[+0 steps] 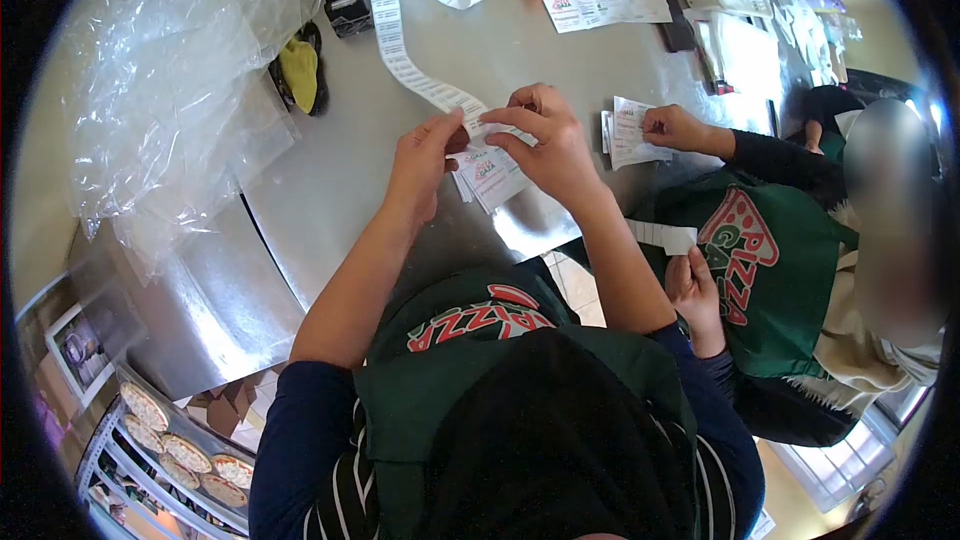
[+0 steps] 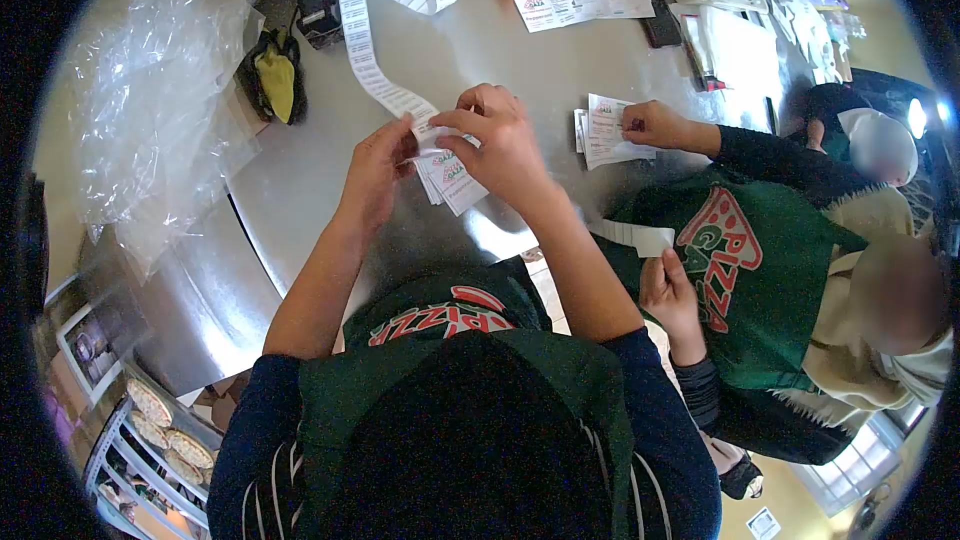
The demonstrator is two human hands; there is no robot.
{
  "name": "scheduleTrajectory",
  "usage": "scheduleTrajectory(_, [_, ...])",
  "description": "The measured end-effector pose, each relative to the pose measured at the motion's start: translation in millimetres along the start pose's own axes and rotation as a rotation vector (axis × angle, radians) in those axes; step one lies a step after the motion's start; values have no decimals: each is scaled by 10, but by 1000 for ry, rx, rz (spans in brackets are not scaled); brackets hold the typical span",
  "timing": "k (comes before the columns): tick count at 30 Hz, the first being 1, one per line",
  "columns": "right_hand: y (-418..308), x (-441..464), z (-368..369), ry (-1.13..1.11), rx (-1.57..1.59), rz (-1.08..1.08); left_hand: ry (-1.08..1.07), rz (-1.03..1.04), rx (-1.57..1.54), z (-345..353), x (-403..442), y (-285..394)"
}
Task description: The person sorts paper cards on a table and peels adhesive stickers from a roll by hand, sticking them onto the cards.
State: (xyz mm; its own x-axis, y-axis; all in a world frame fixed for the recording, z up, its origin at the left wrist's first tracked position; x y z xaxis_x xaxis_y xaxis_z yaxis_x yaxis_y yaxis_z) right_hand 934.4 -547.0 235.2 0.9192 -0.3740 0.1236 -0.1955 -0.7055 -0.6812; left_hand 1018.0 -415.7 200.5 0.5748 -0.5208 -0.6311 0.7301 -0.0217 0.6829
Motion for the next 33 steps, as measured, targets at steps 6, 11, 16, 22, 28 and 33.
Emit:
scheduleTrajectory(6, [-39, -86, -2, 86, -83, 4, -143, 140, 156, -12, -35, -103])
scheduleTrajectory(11, [20, -201, -10, 120, -200, -111, -58, 17, 74, 40, -89, -140])
scheduleTrajectory(16, [35, -292, 39, 202, -203, -107, -41, -69, 76, 9, -48, -238])
scheduleTrajectory(22, [42, -329, 5, 155, -242, -136, -32, -73, 130, 106, -120, -178])
scheduleTrajectory(28, [35, -382, -56, 76, -130, -99, 10, -57, 171, 62, -52, -262])
scheduleTrajectory(33, [360, -354, -307, -110, 97, 148, 112, 471, 613, -144, 128, -368])
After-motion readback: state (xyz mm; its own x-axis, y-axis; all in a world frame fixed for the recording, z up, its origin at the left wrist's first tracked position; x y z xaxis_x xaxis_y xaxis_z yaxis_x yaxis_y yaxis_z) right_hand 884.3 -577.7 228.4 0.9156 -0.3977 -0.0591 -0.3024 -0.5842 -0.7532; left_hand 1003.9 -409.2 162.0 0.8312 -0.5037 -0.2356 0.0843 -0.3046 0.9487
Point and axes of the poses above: each hand's wrist, its own x-axis towards the middle knuckle, its own z-axis out of the palm, y = z × x, the point moved 1 cm from there along x, towards the middle knuckle, and after that the axes turned 7 degrees about z, right-handed, at the moved point
